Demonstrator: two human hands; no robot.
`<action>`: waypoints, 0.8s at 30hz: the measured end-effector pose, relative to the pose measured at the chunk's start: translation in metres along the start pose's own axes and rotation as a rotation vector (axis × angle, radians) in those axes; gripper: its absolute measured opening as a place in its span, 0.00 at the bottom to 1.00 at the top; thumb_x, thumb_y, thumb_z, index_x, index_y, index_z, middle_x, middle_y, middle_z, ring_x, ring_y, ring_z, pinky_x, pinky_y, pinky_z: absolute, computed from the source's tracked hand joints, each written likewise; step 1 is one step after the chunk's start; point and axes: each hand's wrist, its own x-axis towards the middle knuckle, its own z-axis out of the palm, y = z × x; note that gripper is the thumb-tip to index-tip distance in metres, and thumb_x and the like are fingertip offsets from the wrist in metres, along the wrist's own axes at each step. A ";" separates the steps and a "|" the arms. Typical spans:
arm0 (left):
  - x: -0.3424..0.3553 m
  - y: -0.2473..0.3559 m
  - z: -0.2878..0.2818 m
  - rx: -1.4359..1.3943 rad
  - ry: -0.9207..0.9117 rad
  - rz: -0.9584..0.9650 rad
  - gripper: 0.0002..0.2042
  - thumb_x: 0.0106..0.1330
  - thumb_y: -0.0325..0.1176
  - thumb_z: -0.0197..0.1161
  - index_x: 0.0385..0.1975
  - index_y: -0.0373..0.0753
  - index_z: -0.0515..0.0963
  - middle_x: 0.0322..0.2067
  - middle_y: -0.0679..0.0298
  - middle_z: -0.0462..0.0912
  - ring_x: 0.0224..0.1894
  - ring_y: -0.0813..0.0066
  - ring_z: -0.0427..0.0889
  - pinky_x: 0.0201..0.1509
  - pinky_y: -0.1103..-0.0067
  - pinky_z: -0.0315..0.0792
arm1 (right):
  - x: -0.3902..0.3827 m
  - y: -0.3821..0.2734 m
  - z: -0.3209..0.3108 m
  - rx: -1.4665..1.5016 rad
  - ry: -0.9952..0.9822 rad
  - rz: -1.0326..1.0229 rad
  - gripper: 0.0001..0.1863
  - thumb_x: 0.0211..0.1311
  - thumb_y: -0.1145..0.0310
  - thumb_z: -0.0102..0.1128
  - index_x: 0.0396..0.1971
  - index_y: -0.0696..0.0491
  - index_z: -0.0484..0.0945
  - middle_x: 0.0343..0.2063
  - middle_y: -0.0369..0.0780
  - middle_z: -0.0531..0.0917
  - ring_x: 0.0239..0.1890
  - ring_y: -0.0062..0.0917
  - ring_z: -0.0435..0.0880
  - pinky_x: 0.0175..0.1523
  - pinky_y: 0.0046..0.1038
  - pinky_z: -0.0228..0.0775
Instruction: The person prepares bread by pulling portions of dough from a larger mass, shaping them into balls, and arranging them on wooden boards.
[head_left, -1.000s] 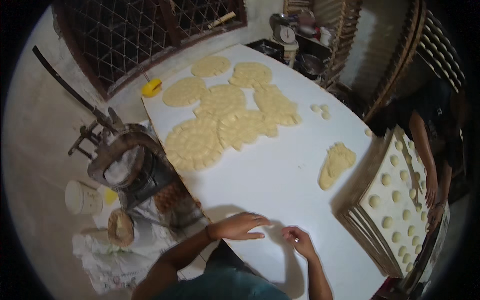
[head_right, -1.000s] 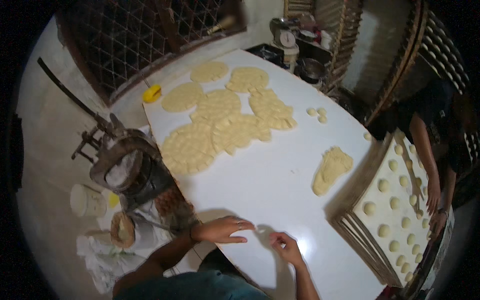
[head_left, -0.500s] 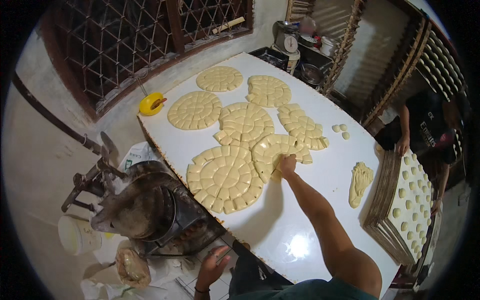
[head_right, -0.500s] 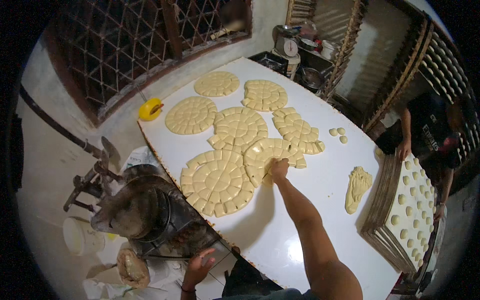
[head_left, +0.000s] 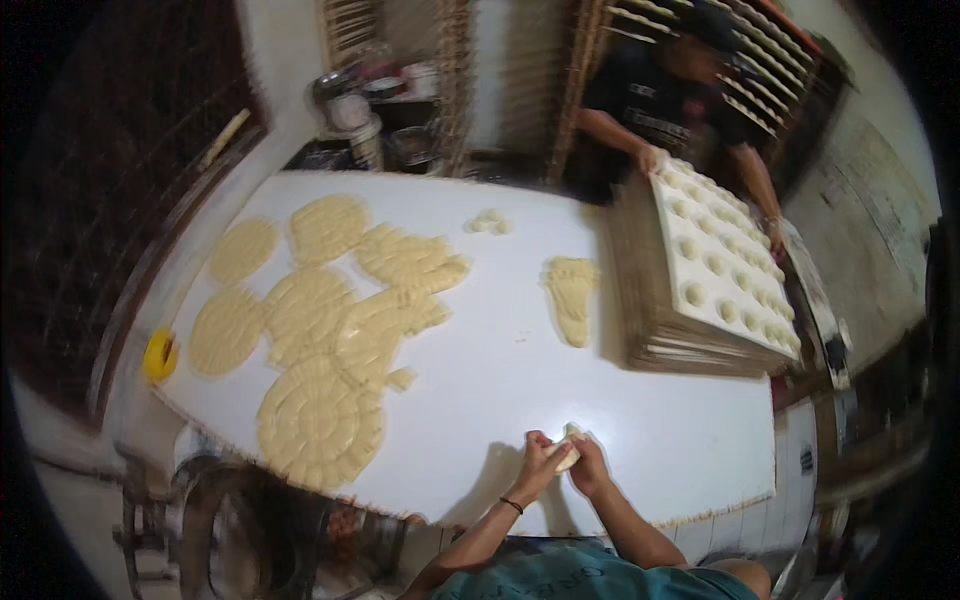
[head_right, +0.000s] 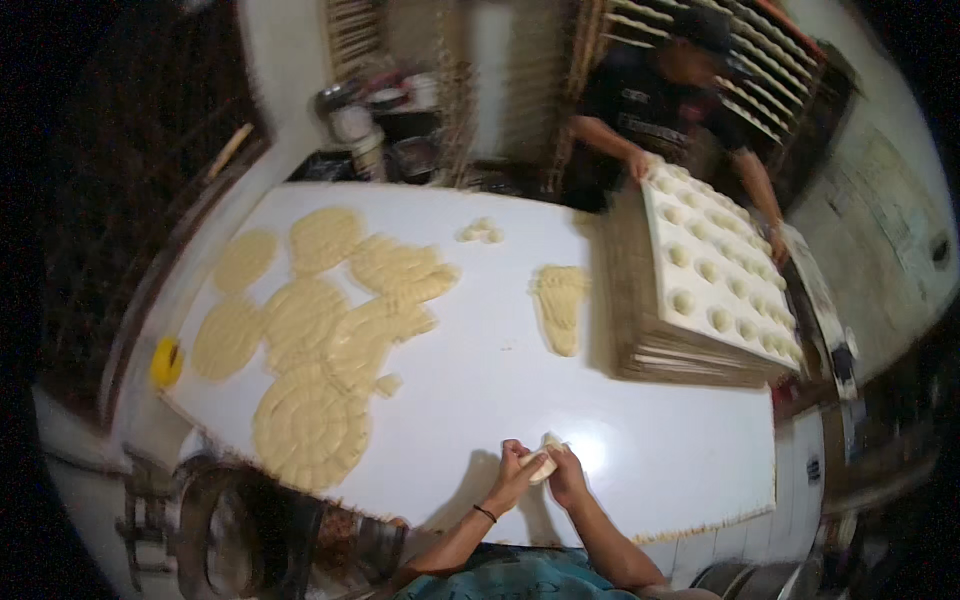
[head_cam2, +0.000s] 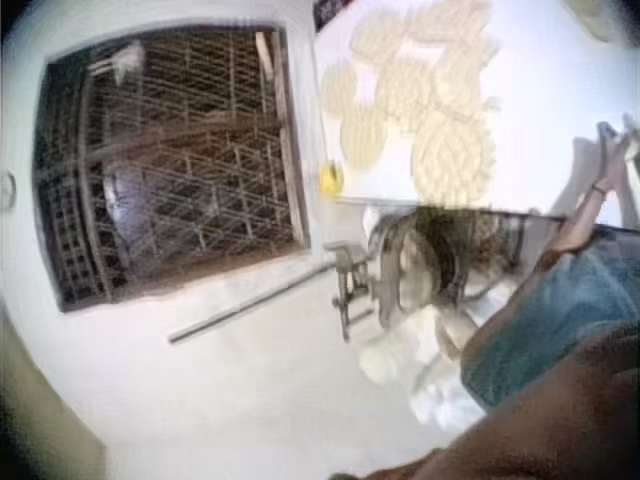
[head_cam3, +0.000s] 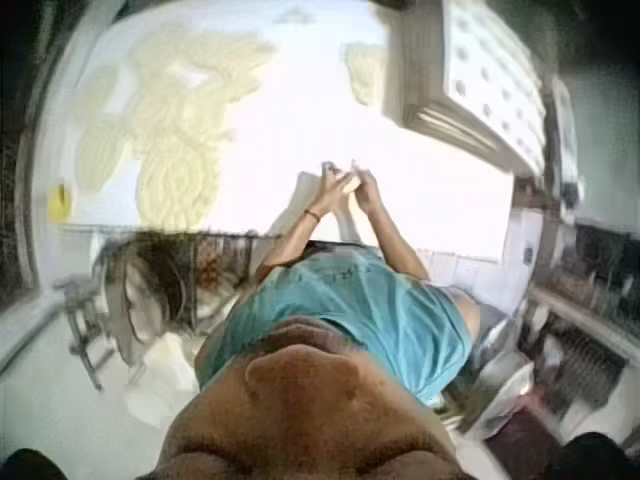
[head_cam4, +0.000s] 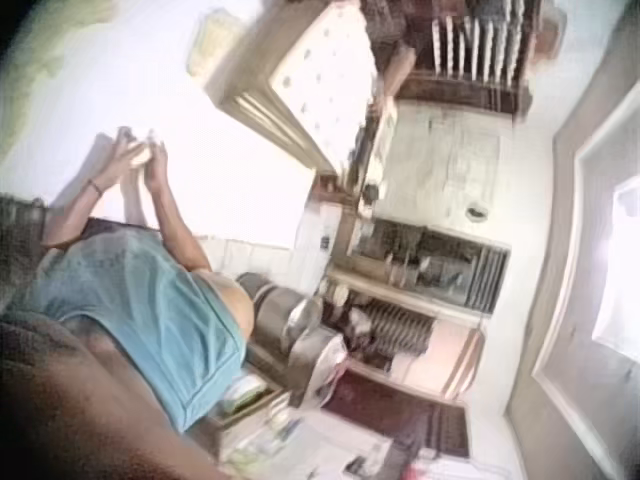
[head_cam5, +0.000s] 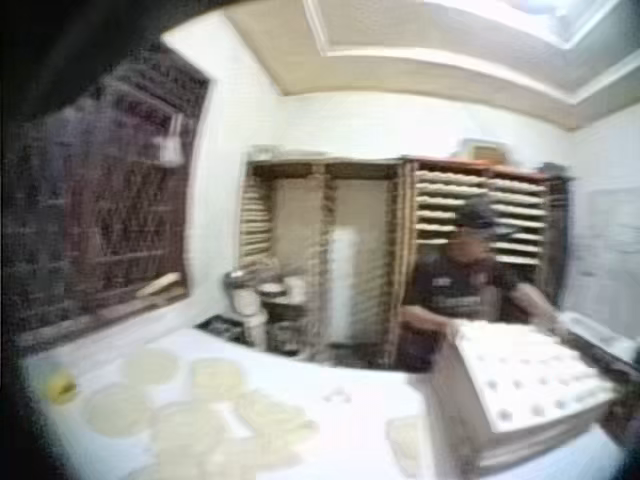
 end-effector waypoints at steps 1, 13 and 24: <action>0.000 0.006 0.028 0.120 -0.222 -0.017 0.19 0.60 0.35 0.66 0.37 0.39 0.59 0.34 0.69 0.60 0.36 0.82 0.63 0.40 0.84 0.68 | -0.003 -0.034 -0.038 -0.017 0.073 -0.169 0.14 0.61 0.64 0.57 0.44 0.52 0.70 0.39 0.37 0.75 0.43 0.25 0.75 0.50 0.29 0.69; 0.042 -0.077 0.155 1.279 -0.363 0.495 0.17 0.58 0.45 0.61 0.42 0.41 0.77 0.47 0.51 0.73 0.51 0.54 0.71 0.56 0.64 0.63 | -0.161 -0.121 -0.442 -1.506 1.224 -0.385 0.19 0.51 0.69 0.64 0.43 0.60 0.74 0.50 0.51 0.71 0.53 0.43 0.70 0.53 0.34 0.67; 0.041 -0.113 0.224 1.309 -0.120 0.554 0.07 0.54 0.33 0.63 0.25 0.36 0.76 0.28 0.57 0.79 0.37 0.57 0.75 0.45 0.65 0.65 | -0.065 -0.138 -0.392 -1.201 1.115 -0.457 0.04 0.46 0.77 0.57 0.23 0.58 0.71 0.28 0.45 0.75 0.34 0.41 0.71 0.39 0.39 0.62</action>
